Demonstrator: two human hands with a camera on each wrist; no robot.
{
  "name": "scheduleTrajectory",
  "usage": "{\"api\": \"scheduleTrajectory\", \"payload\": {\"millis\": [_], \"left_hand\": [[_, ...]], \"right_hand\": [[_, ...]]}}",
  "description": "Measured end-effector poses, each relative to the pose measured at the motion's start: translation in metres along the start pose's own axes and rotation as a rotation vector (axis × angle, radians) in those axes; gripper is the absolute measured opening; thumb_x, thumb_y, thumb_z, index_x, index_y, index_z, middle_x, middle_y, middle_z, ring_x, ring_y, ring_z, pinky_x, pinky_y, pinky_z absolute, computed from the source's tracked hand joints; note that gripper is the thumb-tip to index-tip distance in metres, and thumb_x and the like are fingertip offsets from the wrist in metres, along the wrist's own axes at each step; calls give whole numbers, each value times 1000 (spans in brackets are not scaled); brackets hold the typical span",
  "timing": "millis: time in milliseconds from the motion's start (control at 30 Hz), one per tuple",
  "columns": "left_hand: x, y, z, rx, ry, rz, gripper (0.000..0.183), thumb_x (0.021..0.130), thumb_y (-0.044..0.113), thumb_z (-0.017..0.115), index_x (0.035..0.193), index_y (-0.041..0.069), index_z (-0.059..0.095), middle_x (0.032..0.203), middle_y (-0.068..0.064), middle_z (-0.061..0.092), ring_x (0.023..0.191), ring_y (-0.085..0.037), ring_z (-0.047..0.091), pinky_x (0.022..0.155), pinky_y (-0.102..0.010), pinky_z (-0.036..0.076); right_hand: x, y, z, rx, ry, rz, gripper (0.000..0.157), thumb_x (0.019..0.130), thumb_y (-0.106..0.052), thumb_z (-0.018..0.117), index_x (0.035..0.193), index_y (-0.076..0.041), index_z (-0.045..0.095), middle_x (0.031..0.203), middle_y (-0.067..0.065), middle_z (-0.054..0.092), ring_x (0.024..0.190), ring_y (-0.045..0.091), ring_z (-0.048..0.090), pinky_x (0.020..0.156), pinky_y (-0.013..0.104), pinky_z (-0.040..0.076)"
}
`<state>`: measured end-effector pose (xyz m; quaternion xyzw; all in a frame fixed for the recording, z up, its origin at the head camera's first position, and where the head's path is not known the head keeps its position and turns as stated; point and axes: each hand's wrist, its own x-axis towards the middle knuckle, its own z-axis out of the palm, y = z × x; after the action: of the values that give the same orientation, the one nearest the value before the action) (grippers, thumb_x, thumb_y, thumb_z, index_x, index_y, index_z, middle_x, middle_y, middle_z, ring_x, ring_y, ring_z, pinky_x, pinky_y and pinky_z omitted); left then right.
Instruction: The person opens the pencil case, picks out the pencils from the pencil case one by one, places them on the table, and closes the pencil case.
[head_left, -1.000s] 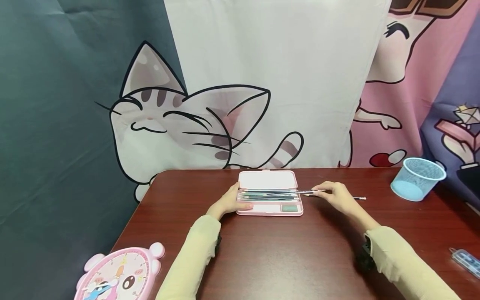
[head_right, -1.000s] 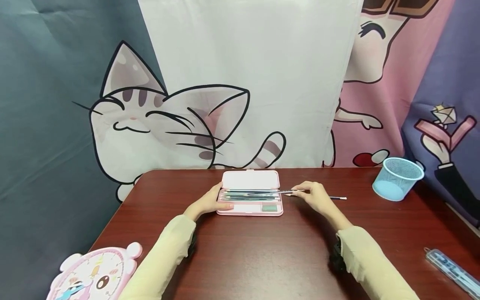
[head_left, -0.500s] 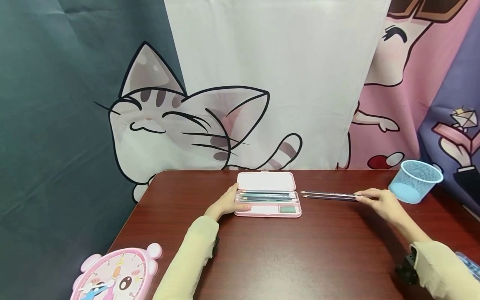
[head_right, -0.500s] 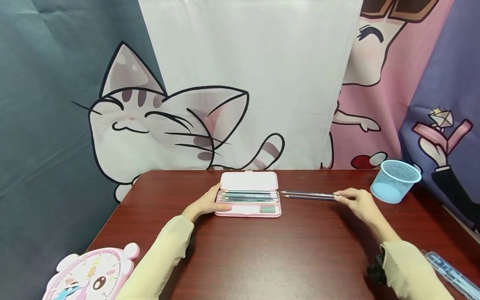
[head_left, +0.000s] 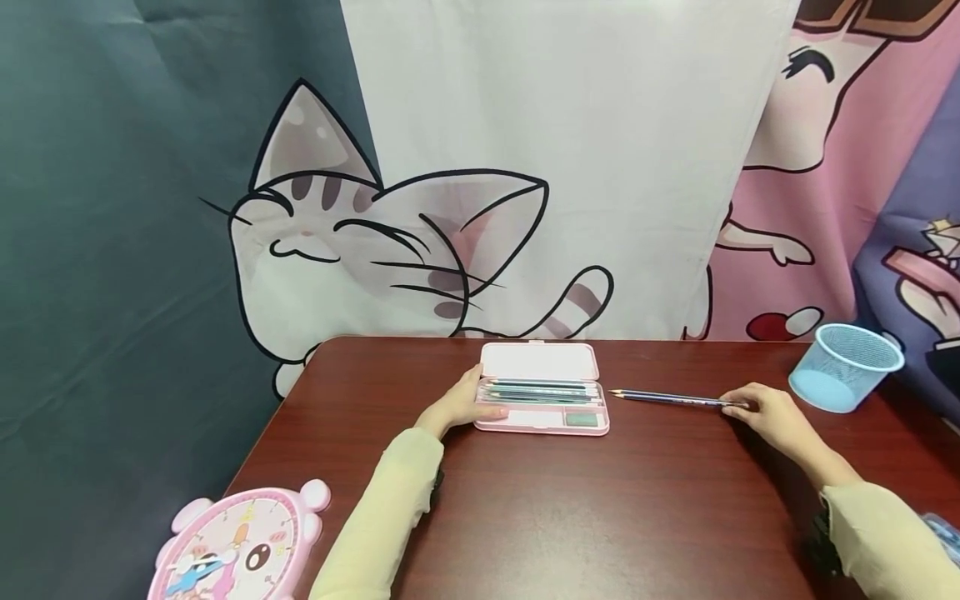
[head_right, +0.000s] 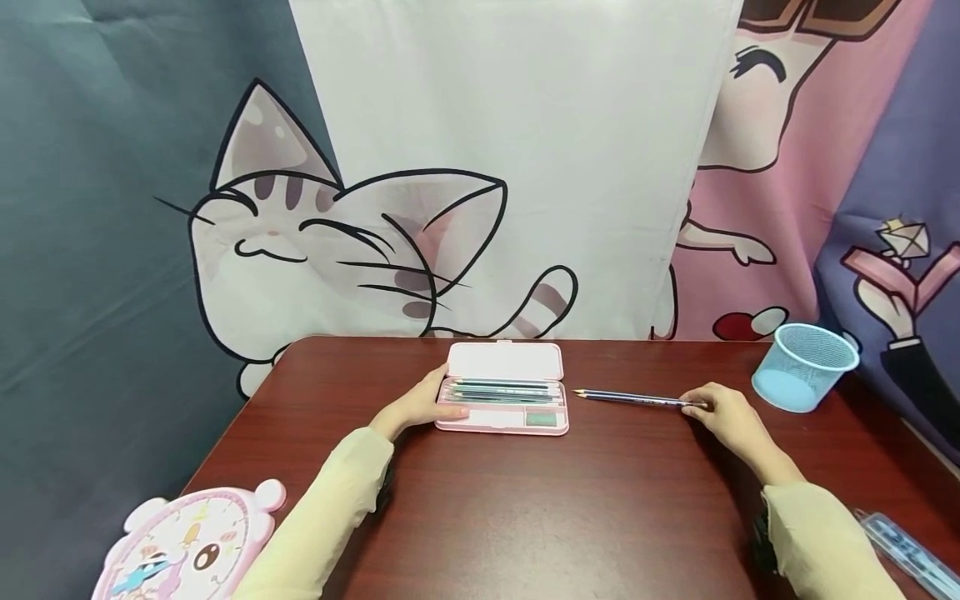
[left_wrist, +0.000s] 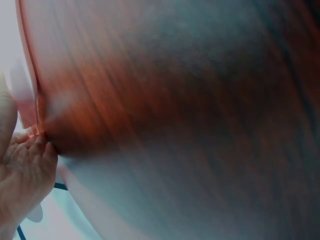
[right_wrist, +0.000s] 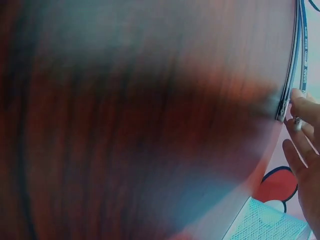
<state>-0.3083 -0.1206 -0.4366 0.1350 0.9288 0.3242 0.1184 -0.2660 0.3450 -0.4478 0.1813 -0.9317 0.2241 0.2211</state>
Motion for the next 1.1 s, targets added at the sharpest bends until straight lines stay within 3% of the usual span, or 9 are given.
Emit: {"api": "scheduleTrajectory", "payload": {"millis": [200,400,567,733,833,967,1100], "left_hand": [[1,1,-1,-15,5,-6,101,74,38,73,145,1,13,149,-17,22,135,-27,28,111,-41,25],[1,1,-2,-1,6,0,101,74,38,73,145,-1,12,149,-18,21,136,-28,26,110,-41,26],[1,1,-3,6,15,-5,100,74,38,72,145,-1,13,148,-19,22,135,-28,28,110,-41,27],[2,-1,-1,-5,7,-4,101,74,37,73,144,-2,13,149,-19,22,135,-28,27,110,-42,26],[2,-3,-1,-25,2,-6,105,72,41,74,144,-2,12,149,-20,20,136,-29,26,111,-43,24],[2,-5,0,-22,8,10,111,68,53,72,144,-1,14,148,-20,22,135,-31,28,110,-43,26],[2,-4,1,-25,8,5,109,69,52,72,145,0,14,148,-19,22,135,-30,27,110,-43,26]], "right_hand": [[5,-5,0,-67,-97,71,12,69,-6,75,79,-7,70,75,4,62,65,3,48,56,25,40],[15,-16,9,-16,-10,41,13,68,-4,76,80,-6,70,75,6,63,67,0,50,58,20,40],[34,-48,32,101,8,4,15,69,-4,76,83,-3,70,77,8,66,67,6,56,62,18,43],[50,-88,59,247,-92,30,17,74,-9,74,89,-3,70,82,8,68,72,7,60,66,24,49],[58,-108,72,303,-149,-2,16,76,-9,72,90,-3,69,83,7,67,74,7,59,67,25,49],[64,-126,82,207,-212,-114,12,76,-11,72,87,-5,70,81,4,65,72,11,54,65,29,46],[67,-135,87,77,-265,-189,14,78,-17,71,88,-8,70,80,-1,66,72,12,52,64,30,43]]}}
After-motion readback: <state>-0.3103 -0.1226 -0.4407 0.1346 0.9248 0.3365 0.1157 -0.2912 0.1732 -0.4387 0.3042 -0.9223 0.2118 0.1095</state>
